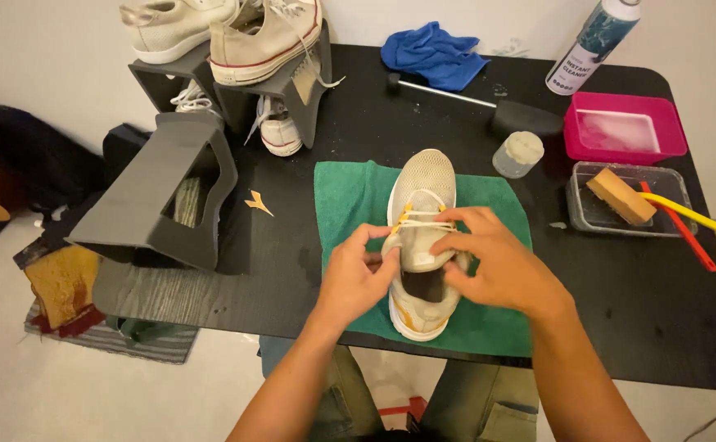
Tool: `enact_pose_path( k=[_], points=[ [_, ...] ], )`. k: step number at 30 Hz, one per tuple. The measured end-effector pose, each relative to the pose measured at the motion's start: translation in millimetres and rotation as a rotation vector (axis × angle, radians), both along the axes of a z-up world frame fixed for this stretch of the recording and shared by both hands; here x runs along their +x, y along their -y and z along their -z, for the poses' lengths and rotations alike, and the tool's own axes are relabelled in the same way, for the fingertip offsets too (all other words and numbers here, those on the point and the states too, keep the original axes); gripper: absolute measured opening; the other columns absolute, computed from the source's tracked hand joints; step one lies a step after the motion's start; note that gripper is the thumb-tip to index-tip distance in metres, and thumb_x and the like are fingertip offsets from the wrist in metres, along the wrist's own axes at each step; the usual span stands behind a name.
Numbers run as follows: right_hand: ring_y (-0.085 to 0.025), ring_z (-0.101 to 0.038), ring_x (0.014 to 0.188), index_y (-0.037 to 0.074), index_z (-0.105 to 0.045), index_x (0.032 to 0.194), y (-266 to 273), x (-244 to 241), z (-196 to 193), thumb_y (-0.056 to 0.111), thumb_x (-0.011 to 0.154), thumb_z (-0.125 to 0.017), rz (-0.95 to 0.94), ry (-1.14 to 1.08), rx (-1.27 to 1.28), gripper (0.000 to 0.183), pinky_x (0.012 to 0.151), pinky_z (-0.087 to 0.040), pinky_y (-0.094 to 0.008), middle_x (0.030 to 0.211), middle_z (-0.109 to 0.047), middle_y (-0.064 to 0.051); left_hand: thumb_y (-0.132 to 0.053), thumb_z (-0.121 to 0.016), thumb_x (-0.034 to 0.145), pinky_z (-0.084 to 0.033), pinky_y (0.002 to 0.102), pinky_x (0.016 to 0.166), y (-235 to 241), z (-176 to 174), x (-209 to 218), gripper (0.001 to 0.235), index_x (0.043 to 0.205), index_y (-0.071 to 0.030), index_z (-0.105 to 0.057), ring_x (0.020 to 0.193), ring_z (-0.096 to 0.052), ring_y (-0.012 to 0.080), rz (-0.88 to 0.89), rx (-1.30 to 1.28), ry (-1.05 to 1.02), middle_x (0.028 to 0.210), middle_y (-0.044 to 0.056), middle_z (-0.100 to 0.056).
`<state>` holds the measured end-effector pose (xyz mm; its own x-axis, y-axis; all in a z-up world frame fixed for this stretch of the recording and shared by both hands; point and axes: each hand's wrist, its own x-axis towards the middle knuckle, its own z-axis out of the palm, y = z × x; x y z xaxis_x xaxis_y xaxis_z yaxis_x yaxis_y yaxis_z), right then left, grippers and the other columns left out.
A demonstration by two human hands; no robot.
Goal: The person unties the white shoelaces of a yellow and white sneaker placed on a green towel. They pull the laces out of the eyelets and remove them from the shoe.
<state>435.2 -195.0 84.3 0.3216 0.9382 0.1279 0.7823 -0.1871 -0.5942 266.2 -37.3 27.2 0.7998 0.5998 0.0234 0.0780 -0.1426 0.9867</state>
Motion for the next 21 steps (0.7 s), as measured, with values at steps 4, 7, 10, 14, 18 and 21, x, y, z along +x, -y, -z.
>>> enact_pose_path(
  k=[4, 7, 10, 14, 18, 21],
  points=[
    [-0.034, -0.058, 0.124, 0.020, -0.078, 0.091, -11, -7, -5, 0.027, 0.080, -0.077, 0.034, 0.097, 0.032, 0.013, 0.103, -0.049, -0.049, 0.126, -0.065, -0.006, -0.010, -0.068, 0.094, -0.064, 0.044, 0.081, 13, -19, -1, 0.025, 0.114, 0.005, -0.066, 0.100, -0.071, 0.0455, -0.026, 0.049, 0.183, 0.121, 0.029, -0.066],
    [-0.034, -0.062, 0.113, 0.015, -0.068, 0.120, -17, -5, 7, 0.012, 0.083, -0.071, -0.044, 0.204, 0.196, 0.037, 0.098, -0.051, -0.047, 0.124, -0.063, -0.010, -0.002, -0.059, 0.096, -0.062, 0.047, 0.087, 17, -17, -7, 0.026, 0.119, 0.001, -0.071, 0.104, -0.071, 0.0427, -0.010, 0.321, 0.185, 0.122, 0.023, -0.066],
    [-0.031, -0.070, 0.102, 0.016, -0.075, 0.102, -19, 2, 25, 0.005, 0.083, -0.070, -0.118, 0.065, 0.192, 0.023, 0.087, -0.057, -0.042, 0.115, -0.071, -0.006, -0.005, -0.069, 0.091, -0.063, 0.042, 0.078, 20, -6, -7, 0.019, 0.107, -0.006, -0.078, 0.094, -0.076, 0.0334, -0.077, 0.349, 0.185, 0.112, 0.016, -0.071],
    [-0.027, -0.075, 0.090, 0.014, -0.076, 0.089, -17, 7, 21, 0.005, 0.075, -0.075, -0.071, -0.022, 0.259, 0.017, 0.079, -0.058, -0.037, 0.106, -0.076, -0.003, -0.012, -0.071, 0.092, -0.062, 0.041, 0.077, 24, -11, -6, 0.015, 0.104, -0.010, -0.079, 0.093, -0.076, 0.0309, -0.061, 0.340, 0.161, 0.106, 0.011, -0.073],
    [-0.023, -0.074, 0.078, 0.010, -0.078, 0.085, -11, 11, 18, -0.001, 0.074, -0.065, -0.032, -0.146, 0.269, 0.021, 0.073, -0.058, -0.036, 0.098, -0.077, -0.006, -0.018, -0.074, 0.092, -0.062, 0.041, 0.078, 30, -11, -6, 0.016, 0.104, -0.009, -0.079, 0.094, -0.076, 0.0314, -0.055, 0.346, 0.132, 0.105, 0.009, -0.074],
    [-0.030, -0.077, 0.090, 0.004, -0.076, 0.088, -19, 6, -10, 0.007, 0.079, -0.070, 0.053, -0.272, 0.063, 0.011, 0.083, -0.062, -0.042, 0.102, -0.078, -0.012, -0.029, -0.080, 0.084, -0.061, 0.043, 0.076, 39, -17, -8, 0.029, 0.104, -0.008, -0.078, 0.090, -0.075, 0.0365, -0.089, 0.405, 0.098, 0.106, 0.011, -0.073]
  ],
)
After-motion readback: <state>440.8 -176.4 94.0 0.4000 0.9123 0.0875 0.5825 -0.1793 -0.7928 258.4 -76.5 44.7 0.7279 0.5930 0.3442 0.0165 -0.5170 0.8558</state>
